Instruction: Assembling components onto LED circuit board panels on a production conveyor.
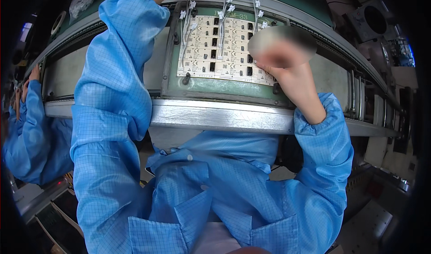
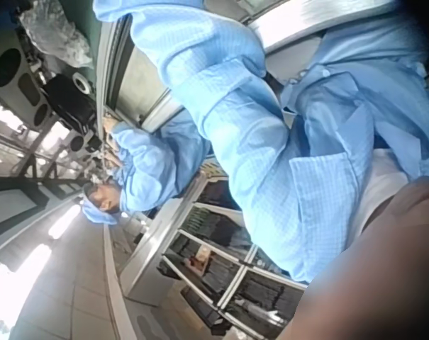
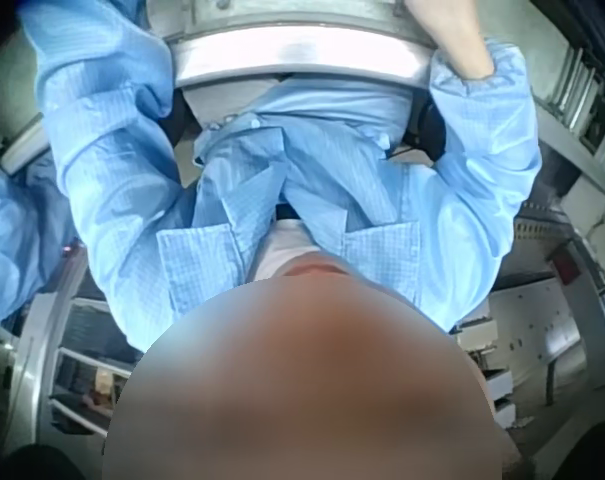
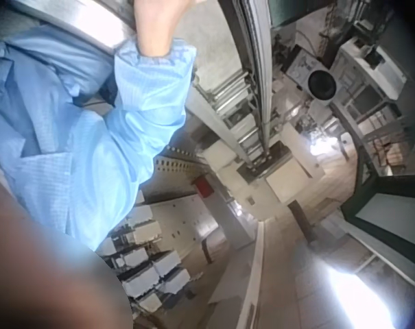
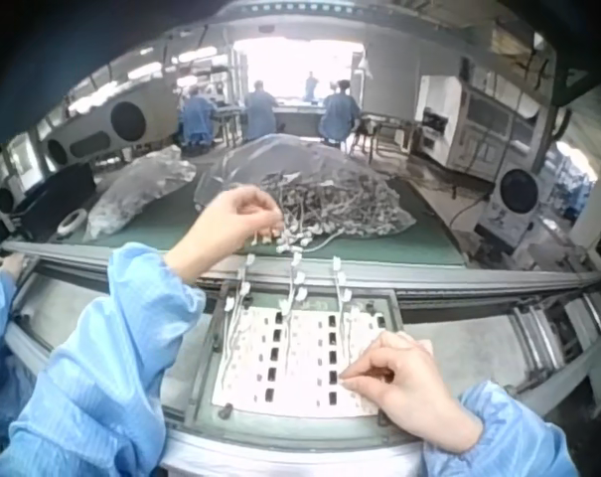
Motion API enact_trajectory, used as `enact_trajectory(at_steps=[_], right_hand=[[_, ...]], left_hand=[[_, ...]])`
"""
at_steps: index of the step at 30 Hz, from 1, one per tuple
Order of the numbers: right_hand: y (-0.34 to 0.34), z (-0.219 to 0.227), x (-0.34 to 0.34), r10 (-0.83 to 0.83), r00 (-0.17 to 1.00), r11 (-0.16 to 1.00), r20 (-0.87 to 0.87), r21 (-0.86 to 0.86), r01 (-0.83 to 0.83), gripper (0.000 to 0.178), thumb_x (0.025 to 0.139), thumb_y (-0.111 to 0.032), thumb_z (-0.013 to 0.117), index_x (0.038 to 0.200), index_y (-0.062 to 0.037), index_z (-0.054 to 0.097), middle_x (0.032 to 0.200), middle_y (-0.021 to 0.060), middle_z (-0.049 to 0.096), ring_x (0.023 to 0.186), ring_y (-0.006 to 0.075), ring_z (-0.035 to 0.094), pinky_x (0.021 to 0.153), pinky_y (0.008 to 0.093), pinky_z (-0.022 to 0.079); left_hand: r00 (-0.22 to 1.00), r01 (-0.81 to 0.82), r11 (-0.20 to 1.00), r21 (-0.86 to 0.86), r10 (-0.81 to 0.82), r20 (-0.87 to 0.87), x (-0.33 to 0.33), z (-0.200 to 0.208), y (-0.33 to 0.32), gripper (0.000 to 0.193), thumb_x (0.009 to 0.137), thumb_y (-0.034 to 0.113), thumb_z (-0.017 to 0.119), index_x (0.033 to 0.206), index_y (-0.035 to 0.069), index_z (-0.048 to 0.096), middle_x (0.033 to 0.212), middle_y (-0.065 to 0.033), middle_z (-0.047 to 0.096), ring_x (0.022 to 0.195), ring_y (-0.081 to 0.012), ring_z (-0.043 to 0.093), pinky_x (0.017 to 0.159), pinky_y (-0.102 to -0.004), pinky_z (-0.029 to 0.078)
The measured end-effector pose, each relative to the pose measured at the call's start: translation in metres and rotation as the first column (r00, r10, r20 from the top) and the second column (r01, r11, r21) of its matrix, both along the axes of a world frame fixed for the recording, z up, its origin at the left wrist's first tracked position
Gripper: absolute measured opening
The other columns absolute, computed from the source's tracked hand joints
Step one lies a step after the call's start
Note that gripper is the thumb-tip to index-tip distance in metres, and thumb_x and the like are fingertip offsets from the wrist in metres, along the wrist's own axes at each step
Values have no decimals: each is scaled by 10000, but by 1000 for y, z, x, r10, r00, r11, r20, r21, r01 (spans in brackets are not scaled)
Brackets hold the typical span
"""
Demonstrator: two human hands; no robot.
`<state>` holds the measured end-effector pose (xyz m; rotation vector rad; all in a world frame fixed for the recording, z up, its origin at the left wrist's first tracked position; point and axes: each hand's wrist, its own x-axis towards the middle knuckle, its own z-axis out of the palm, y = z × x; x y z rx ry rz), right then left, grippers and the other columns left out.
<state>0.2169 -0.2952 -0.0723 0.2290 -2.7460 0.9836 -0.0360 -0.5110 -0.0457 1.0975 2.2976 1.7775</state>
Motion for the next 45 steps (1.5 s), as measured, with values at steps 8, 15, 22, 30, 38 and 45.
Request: enact_trajectory(at_steps=[8,15,22,30,38,45], right_hand=[[7,9,3,-34,977,985,-208,156,67,83,813,-29,779,892,-21,755,817,64,665,739,161,602,672,299,465],[-3,7,-1,112,974,960,-198,275,-55,86,861,-91,764,945,-110,751,899,-23,719,948,155,615,948,343,322],[1,12,0,132,954,940,-269,339,-35,95,869,-89,756,962,-109,761,911,-23,741,901,155,623,906,332,350],[-7,13,7,157,962,900,-223,433,-47,122,860,-69,768,973,-114,759,945,-17,762,836,151,626,863,327,355],[-5,8,13,85,974,931,-208,365,-3,99,852,-84,777,947,-96,757,994,0,745,937,175,609,881,335,363],[-6,8,11,14,988,946,-156,323,38,94,836,-110,790,921,-80,764,931,15,635,916,199,566,865,337,363]], left_hand=[[996,38,995,88,-30,-89,69,27,-14,245,969,59,640,1178,-47,711,969,-84,748,899,-135,688,828,-259,547],[983,-4,1000,1,4,-183,95,-18,-41,165,966,176,639,1065,101,747,909,-87,741,924,-282,701,867,-409,540],[998,-61,998,-6,61,6,129,23,-36,138,965,42,668,1076,-23,616,922,-56,698,911,-109,683,750,-247,526],[975,-27,998,-60,13,-221,136,18,-35,125,918,25,705,963,-34,604,891,-108,696,865,-175,708,764,-295,544],[966,-30,997,-78,9,-260,135,10,-33,135,897,30,714,961,-36,614,887,-150,715,853,-229,722,766,-325,555],[948,-21,998,-64,-1,-318,147,17,-34,121,902,35,702,963,-36,626,871,-157,713,844,-266,731,744,-339,562]])
